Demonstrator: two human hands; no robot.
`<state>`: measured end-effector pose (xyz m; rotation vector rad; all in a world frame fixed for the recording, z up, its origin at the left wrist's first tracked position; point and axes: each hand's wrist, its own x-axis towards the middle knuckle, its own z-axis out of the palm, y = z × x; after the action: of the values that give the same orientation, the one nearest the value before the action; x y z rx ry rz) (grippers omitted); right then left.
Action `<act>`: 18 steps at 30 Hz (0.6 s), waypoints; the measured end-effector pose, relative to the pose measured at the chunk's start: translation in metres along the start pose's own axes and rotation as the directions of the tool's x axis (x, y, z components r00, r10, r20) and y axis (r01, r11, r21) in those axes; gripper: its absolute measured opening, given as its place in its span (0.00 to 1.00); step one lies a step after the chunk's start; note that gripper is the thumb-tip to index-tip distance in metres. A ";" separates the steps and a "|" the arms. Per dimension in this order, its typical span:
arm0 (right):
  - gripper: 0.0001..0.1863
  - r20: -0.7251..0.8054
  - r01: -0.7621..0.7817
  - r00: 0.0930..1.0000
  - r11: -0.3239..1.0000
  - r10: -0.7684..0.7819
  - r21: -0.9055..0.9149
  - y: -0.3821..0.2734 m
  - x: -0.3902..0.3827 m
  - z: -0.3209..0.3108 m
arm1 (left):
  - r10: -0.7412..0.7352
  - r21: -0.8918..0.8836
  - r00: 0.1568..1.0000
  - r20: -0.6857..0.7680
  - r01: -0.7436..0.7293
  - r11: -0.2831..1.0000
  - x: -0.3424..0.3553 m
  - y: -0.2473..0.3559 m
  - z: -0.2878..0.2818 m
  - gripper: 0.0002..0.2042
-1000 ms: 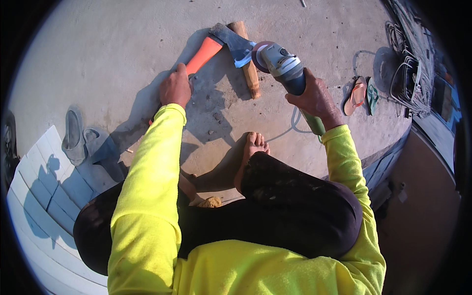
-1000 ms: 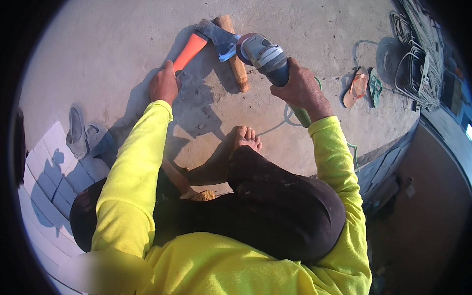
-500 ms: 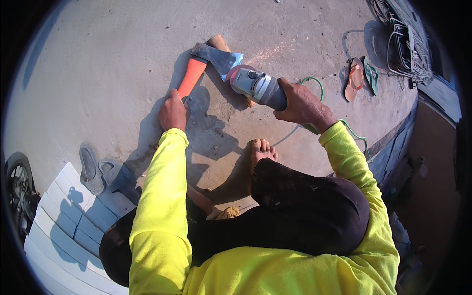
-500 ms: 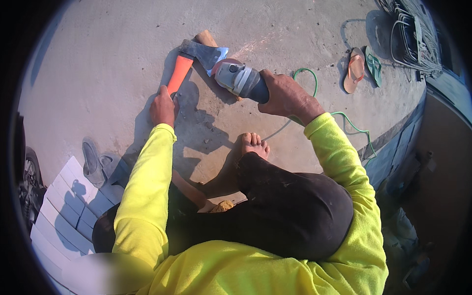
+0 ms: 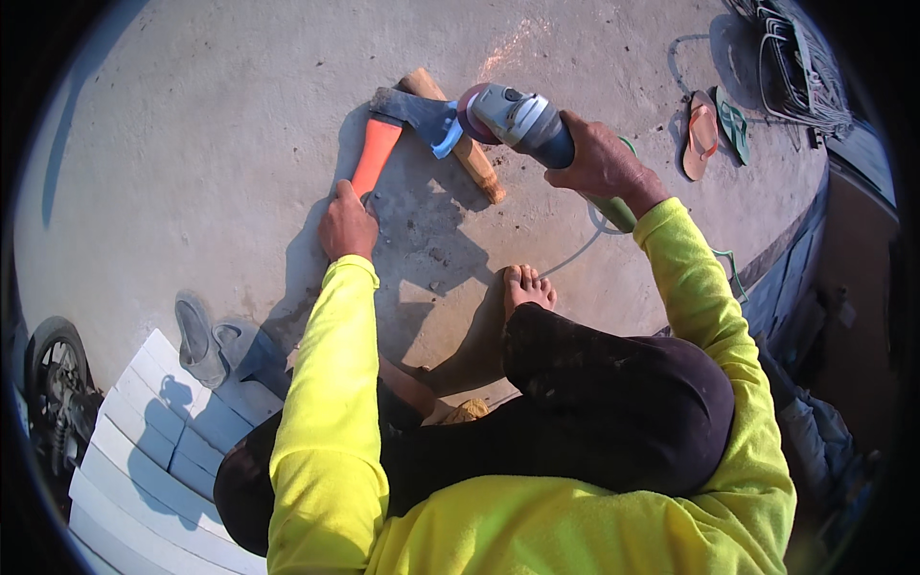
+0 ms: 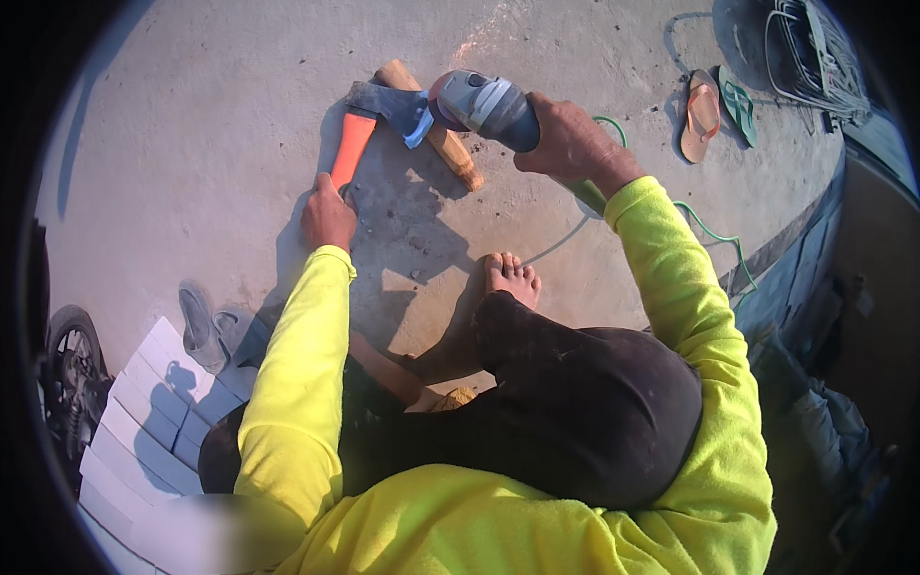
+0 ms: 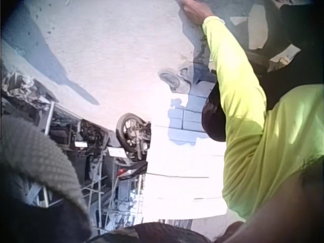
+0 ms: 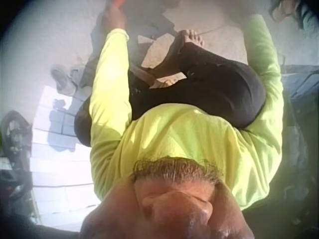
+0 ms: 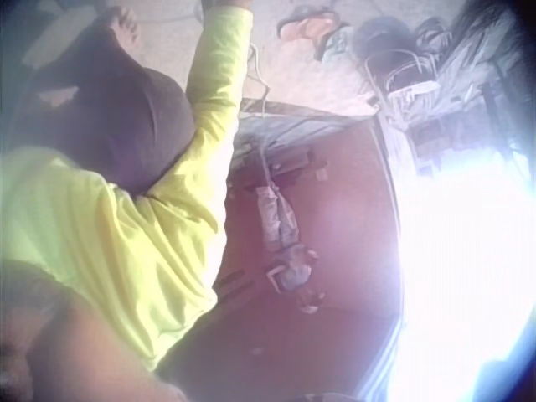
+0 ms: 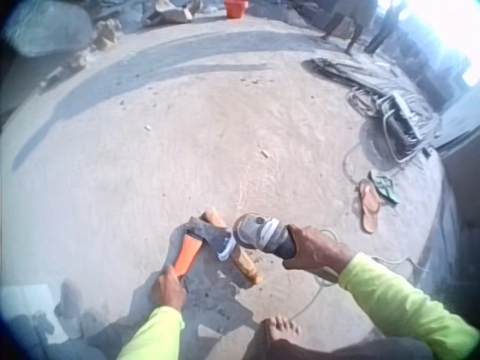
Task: The person uses a hammer to move wood boards and then uses an angle grinder to shape and sand the handle and head of an axe while sitting on the floor.
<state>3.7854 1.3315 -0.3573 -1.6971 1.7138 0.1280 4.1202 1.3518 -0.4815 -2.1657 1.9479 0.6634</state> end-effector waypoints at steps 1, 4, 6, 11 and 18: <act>0.33 0.024 -0.007 1.000 1.000 0.007 -0.016 0.000 -0.002 0.002 | -0.012 0.010 1.000 0.004 0.012 1.000 -0.001 0.001 0.000 0.15; 0.34 0.096 0.033 0.995 0.997 -0.026 -0.068 -0.010 -0.003 0.005 | 0.015 0.018 1.000 0.020 -0.016 1.000 0.003 -0.011 0.004 0.16; 0.34 0.127 0.049 0.991 0.998 -0.045 -0.034 -0.015 -0.010 0.012 | 0.017 -0.005 1.000 0.008 -0.017 1.000 0.003 -0.013 0.005 0.16; 0.34 0.033 -0.019 0.999 1.000 0.020 -0.023 0.001 -0.001 0.000 | -0.005 0.013 1.000 0.006 0.005 1.000 0.000 0.000 0.005 0.16; 0.34 0.135 0.086 0.988 0.994 -0.076 -0.072 -0.024 -0.017 0.024 | 0.022 -0.022 1.000 -0.007 -0.022 1.000 0.005 -0.016 0.015 0.15</act>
<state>3.8147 1.3551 -0.3569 -1.7714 1.5585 0.2665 4.1329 1.3549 -0.4996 -2.1654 1.9797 0.6853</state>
